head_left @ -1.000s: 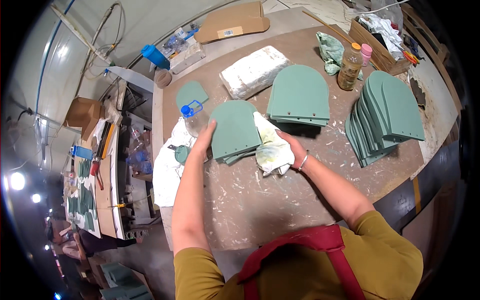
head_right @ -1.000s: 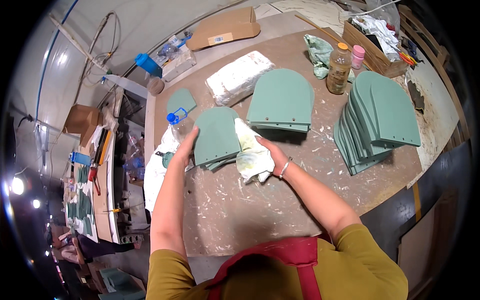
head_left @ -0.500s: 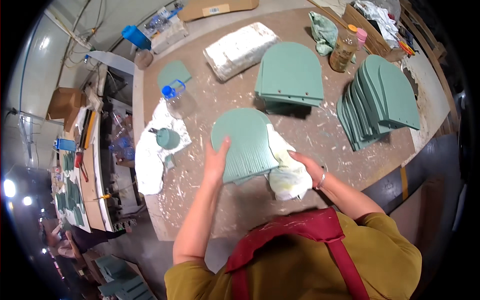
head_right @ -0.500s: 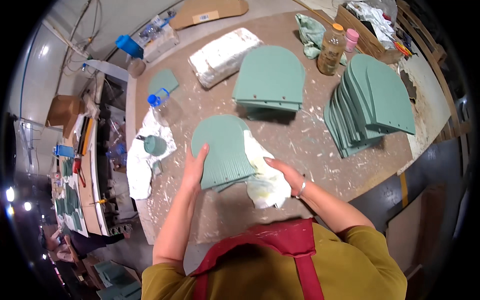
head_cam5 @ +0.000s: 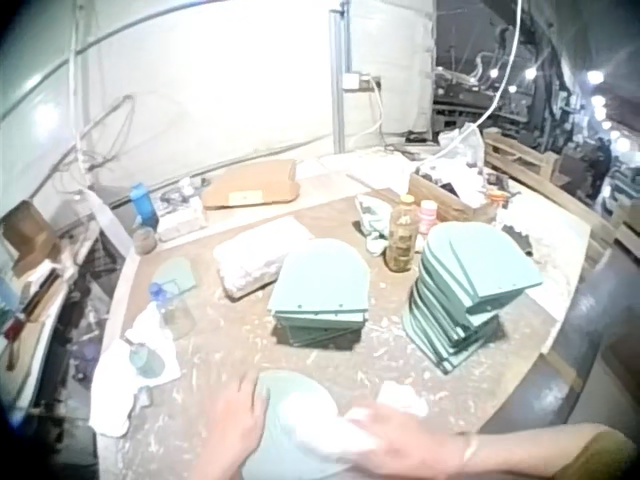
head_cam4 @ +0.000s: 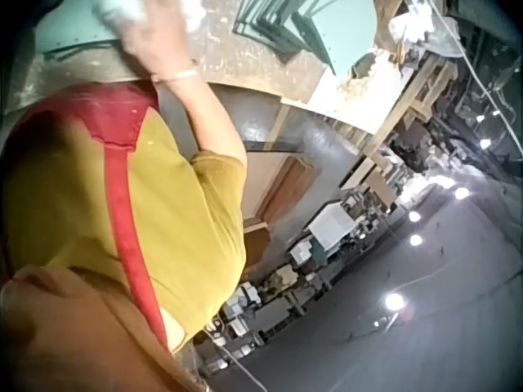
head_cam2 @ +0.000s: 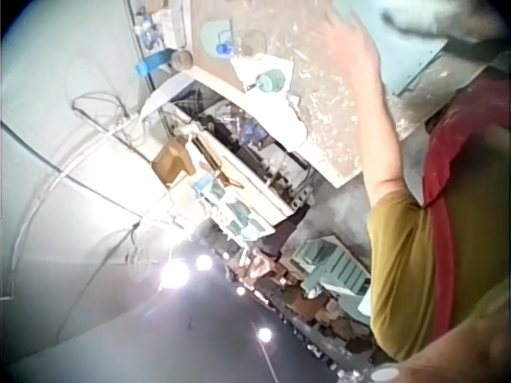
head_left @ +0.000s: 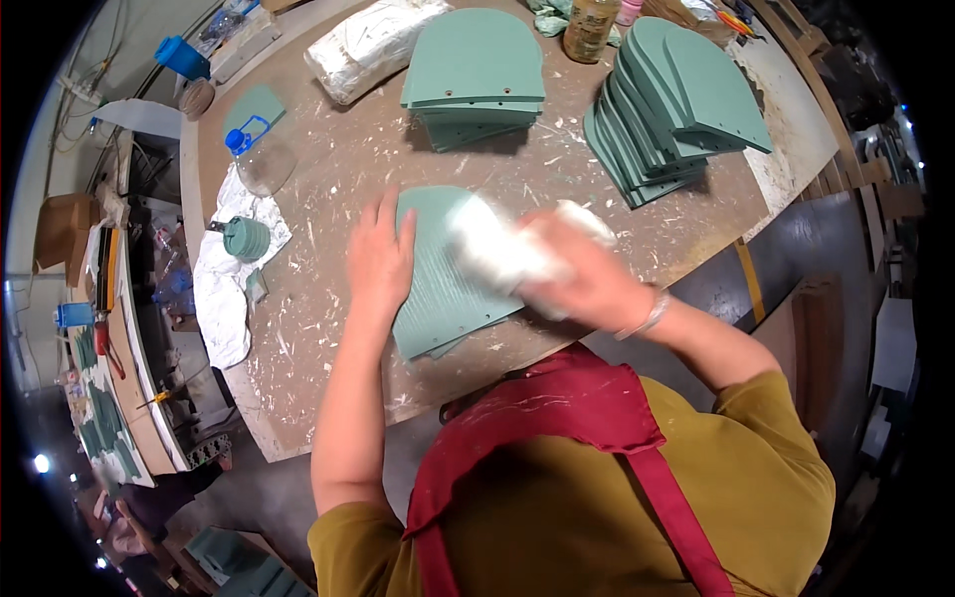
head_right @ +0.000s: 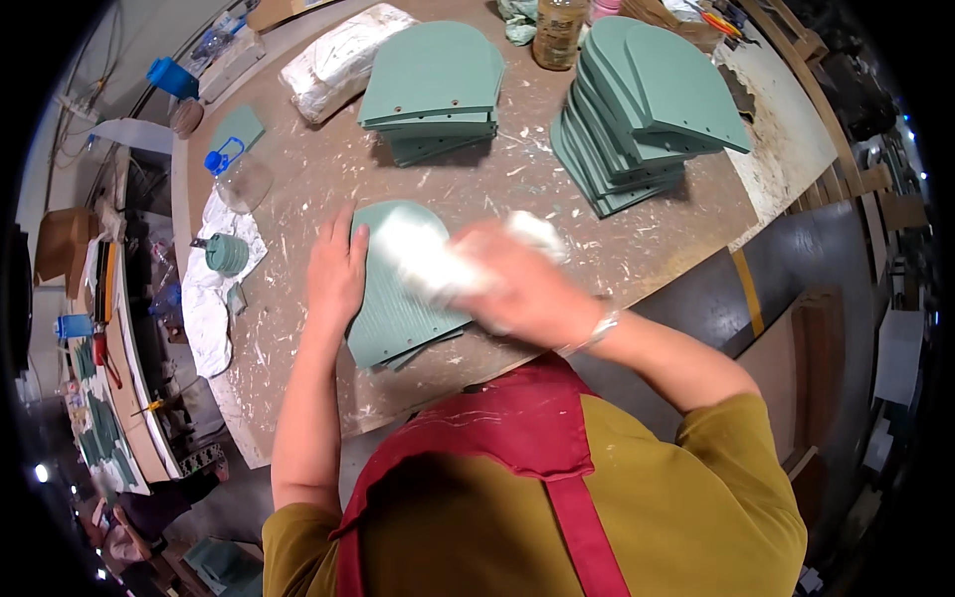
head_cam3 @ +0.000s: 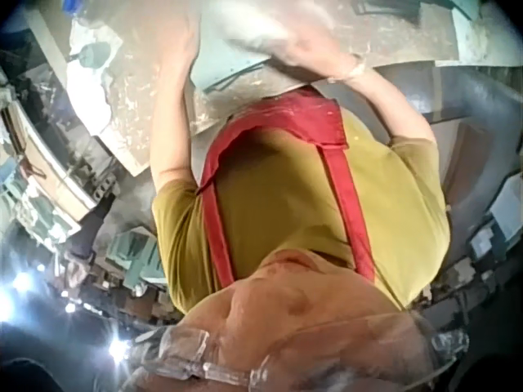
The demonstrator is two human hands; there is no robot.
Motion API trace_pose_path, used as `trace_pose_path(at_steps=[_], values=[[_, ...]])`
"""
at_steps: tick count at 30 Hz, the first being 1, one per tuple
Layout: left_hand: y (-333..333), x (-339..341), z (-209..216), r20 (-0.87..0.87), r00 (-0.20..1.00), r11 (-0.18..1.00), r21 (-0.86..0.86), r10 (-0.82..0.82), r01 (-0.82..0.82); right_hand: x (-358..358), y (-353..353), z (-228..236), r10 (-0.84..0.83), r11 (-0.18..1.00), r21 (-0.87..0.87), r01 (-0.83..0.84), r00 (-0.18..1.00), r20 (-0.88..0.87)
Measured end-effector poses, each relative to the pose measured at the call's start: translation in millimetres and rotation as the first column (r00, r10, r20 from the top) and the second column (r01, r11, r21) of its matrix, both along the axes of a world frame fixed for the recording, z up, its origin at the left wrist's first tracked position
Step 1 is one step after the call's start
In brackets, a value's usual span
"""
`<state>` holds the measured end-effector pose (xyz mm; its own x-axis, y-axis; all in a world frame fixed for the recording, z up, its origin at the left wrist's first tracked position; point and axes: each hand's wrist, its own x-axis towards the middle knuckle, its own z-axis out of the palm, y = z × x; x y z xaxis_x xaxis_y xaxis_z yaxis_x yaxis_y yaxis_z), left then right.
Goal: The person sands the surface and edges of several green wooden components using a sanding block and then wipes them with a cloth and a liquid from a bottle.
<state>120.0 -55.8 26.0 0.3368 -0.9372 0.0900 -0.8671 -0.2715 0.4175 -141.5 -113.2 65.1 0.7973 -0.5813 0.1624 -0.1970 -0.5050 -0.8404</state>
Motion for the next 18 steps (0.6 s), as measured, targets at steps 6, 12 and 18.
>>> trace_pose_path(at_steps=[6, 12, 18], values=[[3.7, -6.7, 9.9, -0.065, 0.996, 0.998, -0.003, -0.062, 0.062, 74.1, -72.4, -41.8, -0.086, 0.927, -0.373, 0.026, 0.986, -0.144], [1.9, -1.5, -6.8, -0.101, 0.995, 0.999, -0.046, -0.009, 0.004, 61.1, -10.8, -13.0, 0.216, 0.809, -0.499, -0.311, 0.946, -0.241], [3.9, -5.9, 12.2, -0.122, 0.992, 1.0, -0.02, 0.016, -0.019, 107.3, -86.2, -40.7, -0.178, 0.897, -0.438, 0.058, 0.955, -0.239]])
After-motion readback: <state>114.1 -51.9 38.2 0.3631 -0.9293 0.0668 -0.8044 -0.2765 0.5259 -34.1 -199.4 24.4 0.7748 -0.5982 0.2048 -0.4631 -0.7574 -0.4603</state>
